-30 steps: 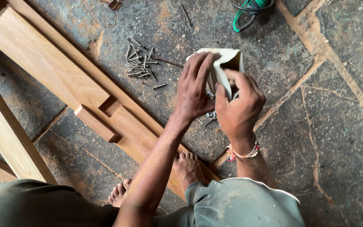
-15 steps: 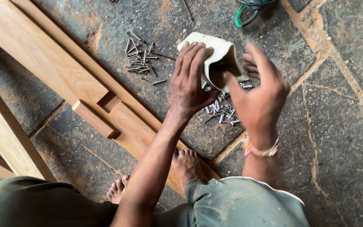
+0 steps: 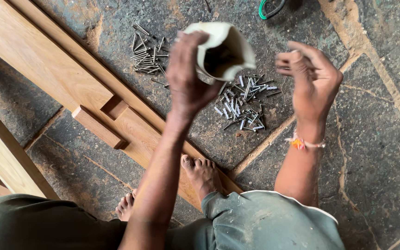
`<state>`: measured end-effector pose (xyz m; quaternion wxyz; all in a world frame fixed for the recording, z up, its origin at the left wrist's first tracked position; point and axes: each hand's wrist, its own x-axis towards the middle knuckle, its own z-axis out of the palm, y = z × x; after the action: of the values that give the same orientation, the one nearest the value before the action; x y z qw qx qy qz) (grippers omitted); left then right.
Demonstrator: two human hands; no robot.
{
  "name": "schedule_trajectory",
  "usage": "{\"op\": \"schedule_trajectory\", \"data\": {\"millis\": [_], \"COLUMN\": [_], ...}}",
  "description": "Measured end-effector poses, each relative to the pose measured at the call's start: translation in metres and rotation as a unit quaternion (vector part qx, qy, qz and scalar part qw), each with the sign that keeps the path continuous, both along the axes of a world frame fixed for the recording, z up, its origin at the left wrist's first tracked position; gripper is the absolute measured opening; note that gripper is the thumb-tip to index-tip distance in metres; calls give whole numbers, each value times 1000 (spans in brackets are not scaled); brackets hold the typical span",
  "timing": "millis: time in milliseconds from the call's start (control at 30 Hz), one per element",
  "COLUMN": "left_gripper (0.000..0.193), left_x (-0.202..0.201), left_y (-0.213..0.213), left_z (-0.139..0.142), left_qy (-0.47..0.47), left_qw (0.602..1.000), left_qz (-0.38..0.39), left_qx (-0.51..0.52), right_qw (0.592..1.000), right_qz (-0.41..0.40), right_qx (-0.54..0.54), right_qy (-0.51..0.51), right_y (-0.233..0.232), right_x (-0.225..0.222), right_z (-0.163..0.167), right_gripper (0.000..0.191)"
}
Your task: The person sits on the floor and uses their hands to pick up scattered nails from the ground and place them into a small white container. They repeatedly gather the nails and transfer them into the container.
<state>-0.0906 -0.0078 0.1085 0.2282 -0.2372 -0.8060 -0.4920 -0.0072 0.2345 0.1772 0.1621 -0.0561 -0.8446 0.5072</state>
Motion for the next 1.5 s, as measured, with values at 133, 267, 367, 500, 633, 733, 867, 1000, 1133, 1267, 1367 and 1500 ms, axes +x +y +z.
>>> {"op": "schedule_trajectory", "data": {"millis": [133,267,367,500,633,733,867,1000,1133,1267,1367,1500], "left_gripper": [88,88,86,88,90,90,91,89,93,101,104,102], "left_x": [-20,-19,-13,-13,-13,-12,-12,-13,-14,-16,-16,-18], "left_y": [-28,-35,-33,-30,-27,-28,-29,-29,-28,-25,-26,-26], "left_z": [-13,-10,-4,3,7,10,10,2,-8,-18,-21,-21], "left_qy": [30,2,-30,-43,-45,-53,-56,-38,-42,-34,-33,-40], "left_qw": [998,996,996,997,997,997,996,995,994,995,995,995], "left_qz": [53,72,69,58,60,57,63,84,82,76,74,71], "left_qx": [-26,-44,-39,-20,-21,-27,-21,-31,-50,-52,-51,-55], "right_qw": [962,920,893,896,882,881,893,906,909,867,891,909], "right_qz": [-80,9,34,24,-34,-50,-28,-4,-32,-24,-7,11], "right_qx": [171,290,360,356,362,360,341,314,329,436,375,367], "right_qy": [-197,-264,-267,-263,-298,-303,-294,-285,-255,-238,-256,-196], "right_y": [31,13,-13,-46,-67,-67,-53,-37,-40,-52,-44,-25], "right_x": [3,22,33,44,45,48,56,60,58,56,63,67], "right_z": [-61,-122,-143,-151,-158,-160,-155,-144,-137,-145,-153,-171], "right_gripper": [42,88,97,116,113,105,85,90,102,108,91,73]}}
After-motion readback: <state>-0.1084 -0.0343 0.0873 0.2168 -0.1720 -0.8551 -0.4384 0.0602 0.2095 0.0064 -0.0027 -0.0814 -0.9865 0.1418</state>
